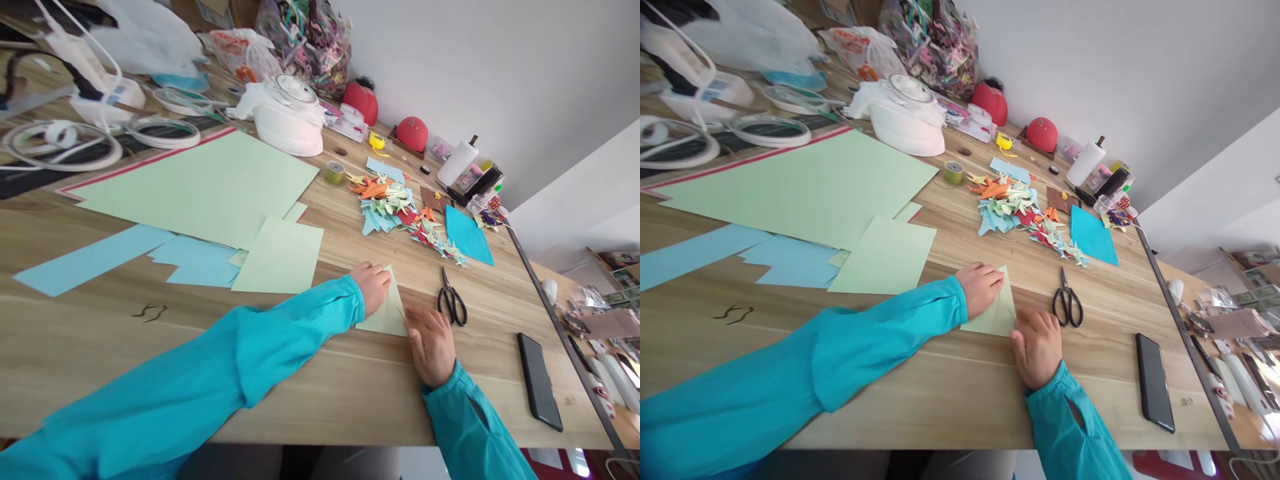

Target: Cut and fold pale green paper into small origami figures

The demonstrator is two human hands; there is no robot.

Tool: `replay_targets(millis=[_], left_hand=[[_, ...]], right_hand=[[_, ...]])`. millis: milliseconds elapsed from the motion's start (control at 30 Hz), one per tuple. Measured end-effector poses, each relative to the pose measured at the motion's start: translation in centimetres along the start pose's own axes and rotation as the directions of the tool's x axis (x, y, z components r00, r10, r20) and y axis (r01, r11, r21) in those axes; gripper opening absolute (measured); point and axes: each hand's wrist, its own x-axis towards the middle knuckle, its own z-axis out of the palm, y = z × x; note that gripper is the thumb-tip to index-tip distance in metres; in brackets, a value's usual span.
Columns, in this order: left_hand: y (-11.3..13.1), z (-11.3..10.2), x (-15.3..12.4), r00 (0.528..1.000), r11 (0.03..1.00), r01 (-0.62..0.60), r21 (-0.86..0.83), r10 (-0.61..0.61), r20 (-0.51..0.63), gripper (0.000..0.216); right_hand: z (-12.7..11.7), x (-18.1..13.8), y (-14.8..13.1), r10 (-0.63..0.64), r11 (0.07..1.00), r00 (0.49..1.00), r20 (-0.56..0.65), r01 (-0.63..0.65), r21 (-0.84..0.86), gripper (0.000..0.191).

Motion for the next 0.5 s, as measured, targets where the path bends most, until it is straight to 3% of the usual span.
replay_targets(millis=[167,333,500], left_hand=[[-0.1,0.1,0.0,0.999,1.0,-0.015,0.0,0.015,-0.034,0.023],[-0.1,0.3,-0.2,0.998,1.0,-0.007,0.003,0.007,-0.063,0.024],[0.0,0.4,-0.5,0.996,1.0,0.005,-0.028,-0.007,-0.089,0.021]], right_hand=[[0.6,3.6,0.4,0.124,0.992,0.984,-0.127,-0.119,0.045,0.033],[3.6,8.1,1.4,0.046,0.999,0.995,-0.087,-0.045,0.02,0.025],[4.7,8.4,1.6,-0.014,1.0,0.999,-0.039,0.014,0.003,0.027]])
